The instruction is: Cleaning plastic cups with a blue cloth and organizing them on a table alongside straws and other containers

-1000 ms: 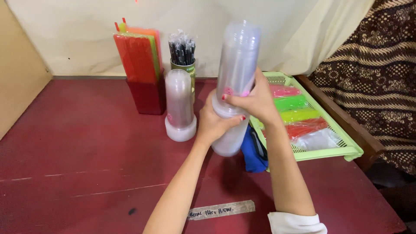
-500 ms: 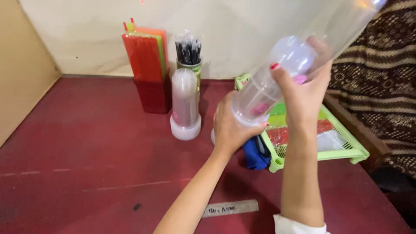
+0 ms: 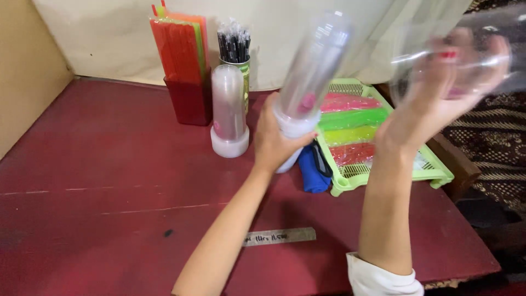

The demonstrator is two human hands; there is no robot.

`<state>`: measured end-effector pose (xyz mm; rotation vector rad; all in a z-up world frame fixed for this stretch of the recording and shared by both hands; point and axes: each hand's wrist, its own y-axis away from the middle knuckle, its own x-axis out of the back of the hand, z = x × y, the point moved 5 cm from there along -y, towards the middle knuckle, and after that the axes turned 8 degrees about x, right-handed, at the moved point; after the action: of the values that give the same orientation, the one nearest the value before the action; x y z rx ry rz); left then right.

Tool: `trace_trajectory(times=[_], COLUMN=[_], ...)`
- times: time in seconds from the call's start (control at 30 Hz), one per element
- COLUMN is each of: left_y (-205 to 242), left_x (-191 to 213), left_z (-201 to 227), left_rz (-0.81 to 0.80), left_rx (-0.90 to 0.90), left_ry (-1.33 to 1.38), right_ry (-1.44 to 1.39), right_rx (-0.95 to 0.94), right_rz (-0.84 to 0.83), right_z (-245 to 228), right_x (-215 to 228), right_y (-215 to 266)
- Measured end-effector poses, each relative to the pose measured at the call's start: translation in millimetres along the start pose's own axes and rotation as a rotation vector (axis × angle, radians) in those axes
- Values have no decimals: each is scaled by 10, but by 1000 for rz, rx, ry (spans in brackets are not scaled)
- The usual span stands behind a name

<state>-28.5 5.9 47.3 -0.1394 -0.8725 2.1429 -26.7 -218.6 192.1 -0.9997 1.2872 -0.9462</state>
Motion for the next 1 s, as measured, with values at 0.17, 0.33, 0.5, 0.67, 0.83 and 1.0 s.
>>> trace_trajectory(times=[0.17, 0.33, 0.5, 0.67, 0.83, 1.0], left_y=[56, 183, 354, 271, 511, 899], left_x=[15, 3, 131, 321, 817, 270], left_z=[-371, -214, -241, -687, -530, -1385], left_rz=[-20, -6, -160, -261, -236, -726], left_rx=[29, 55, 19, -63, 80, 737], left_ry=[61, 84, 83, 26, 49, 985], right_ry=[277, -125, 29, 42, -165, -250], right_rx=[-77, -189, -344, -552, -715, -710], right_rz=[-122, -312, -584, -535, -428, -481], right_z=[-121, -85, -83, -59, -15, -478], right_x=[-164, 6, 62, -85, -149, -265], right_y=[957, 2244, 2032, 2207, 2293, 2023])
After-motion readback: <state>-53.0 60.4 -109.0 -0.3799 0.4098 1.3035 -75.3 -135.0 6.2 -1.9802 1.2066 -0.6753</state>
